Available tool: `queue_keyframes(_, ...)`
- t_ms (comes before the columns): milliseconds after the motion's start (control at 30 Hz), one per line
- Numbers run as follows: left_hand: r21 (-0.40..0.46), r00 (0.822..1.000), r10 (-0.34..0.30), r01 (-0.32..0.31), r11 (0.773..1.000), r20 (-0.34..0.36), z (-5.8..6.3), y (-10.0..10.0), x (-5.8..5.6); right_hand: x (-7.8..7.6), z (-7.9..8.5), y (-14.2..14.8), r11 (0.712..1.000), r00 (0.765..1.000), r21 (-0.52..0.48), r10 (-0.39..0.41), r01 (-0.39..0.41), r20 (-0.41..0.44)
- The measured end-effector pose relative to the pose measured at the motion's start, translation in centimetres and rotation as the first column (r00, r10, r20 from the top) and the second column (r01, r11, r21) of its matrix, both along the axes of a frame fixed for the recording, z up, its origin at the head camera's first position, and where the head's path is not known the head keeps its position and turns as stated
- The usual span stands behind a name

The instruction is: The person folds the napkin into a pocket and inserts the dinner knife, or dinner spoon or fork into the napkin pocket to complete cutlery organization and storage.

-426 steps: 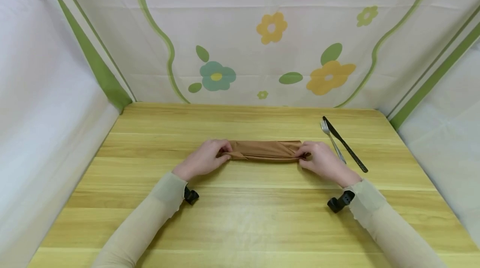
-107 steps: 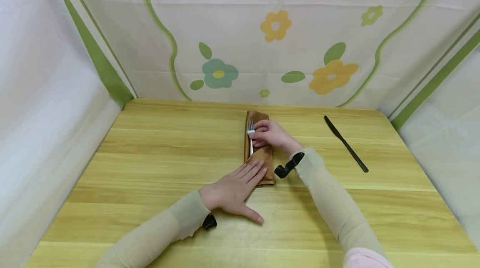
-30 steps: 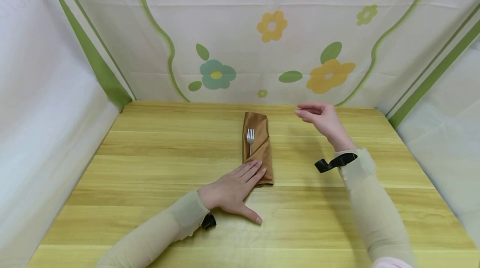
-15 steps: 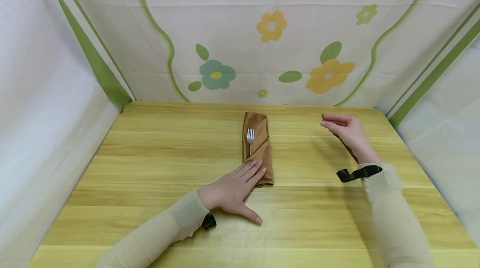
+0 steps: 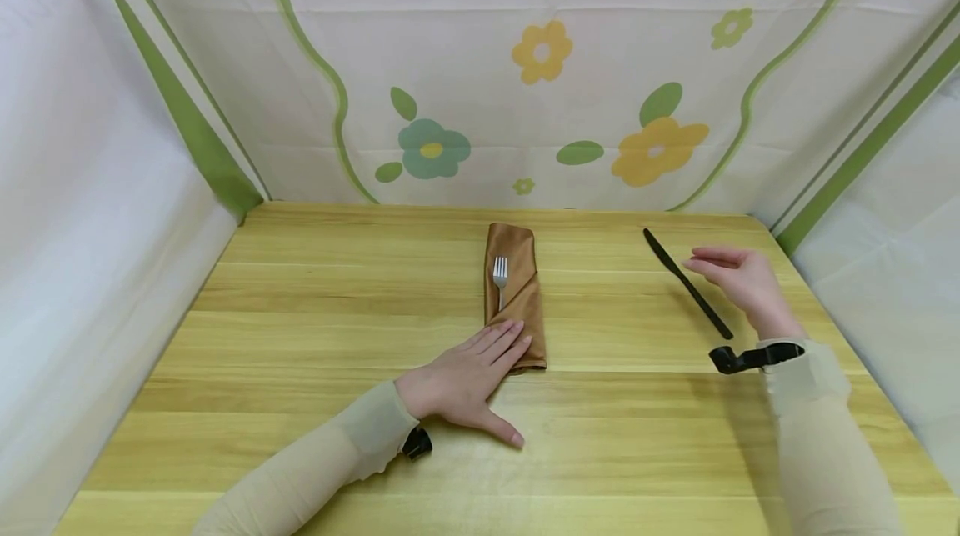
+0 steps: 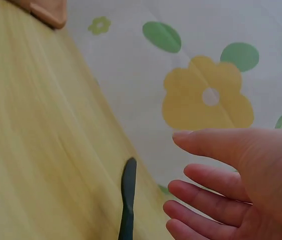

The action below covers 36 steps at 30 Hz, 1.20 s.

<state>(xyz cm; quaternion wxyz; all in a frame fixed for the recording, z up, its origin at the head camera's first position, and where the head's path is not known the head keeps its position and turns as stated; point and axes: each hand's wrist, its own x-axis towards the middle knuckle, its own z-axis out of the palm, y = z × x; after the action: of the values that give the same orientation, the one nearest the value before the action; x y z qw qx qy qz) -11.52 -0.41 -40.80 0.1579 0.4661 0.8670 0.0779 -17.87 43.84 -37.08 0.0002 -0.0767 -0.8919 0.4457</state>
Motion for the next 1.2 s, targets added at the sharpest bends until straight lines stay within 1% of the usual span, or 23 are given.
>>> queue_keyframes(133, -0.006, 1.0, -0.001, 0.001, 1.0, -0.002, 0.0, 0.0, 0.0, -0.1, -0.6, 0.7, 1.0, 0.998, 0.021, 0.013, -0.014, 0.056)
queue_keyframes(300, -0.006, 1.0, -0.001, 0.001, 1.0, -0.005, -0.1, 0.0, -0.1, -0.6, -1.6, 1.4, 0.997, 0.991, 0.062, 0.031, -0.039, 0.133)
queue_keyframes(467, -0.004, 1.0, -0.002, 0.002, 1.0, -0.014, -0.1, 0.0, 0.0, -1.1, -2.2, 1.5, 0.983, 0.986, 0.173, 0.036, -0.065, 0.165)
queue_keyframes(567, 0.0, 1.0, -0.001, 0.001, 1.0, -0.013, -0.3, 0.0, 0.0, -1.3, -2.4, 1.3, 0.968, 0.986, 0.237, 0.044, -0.081, 0.159)
queue_keyframes(633, 0.002, 1.0, 0.001, -0.001, 1.0, -0.013, -0.3, 0.0, 0.0, -1.5, -2.5, 1.2, 0.961, 0.987, 0.263, 0.049, -0.087, 0.15)
queue_keyframes(767, 0.006, 1.0, -0.001, 0.001, 1.0, -0.008, -0.3, 0.0, -0.1, -1.6, -2.8, 1.2, 0.954, 0.991, 0.286, 0.053, -0.086, 0.123)
queue_keyframes(900, 0.008, 1.0, -0.004, 0.004, 1.0, 0.0, -0.2, -0.1, 0.0, -1.8, -3.0, 1.1, 0.95, 0.994, 0.304, 0.038, -0.068, 0.102)
queue_keyframes(1033, 0.011, 1.0, 0.0, 0.0, 1.0, 0.003, -0.1, -0.1, 0.0, -1.8, -3.1, 1.3, 0.94, 0.997, 0.338, 0.019, -0.045, 0.08)
queue_keyframes(1200, 0.009, 1.0, 0.004, -0.004, 1.0, 0.001, -0.1, 0.0, -0.1, -1.8, -3.1, 1.4, 0.932, 0.997, 0.362, -0.004, -0.025, 0.078)
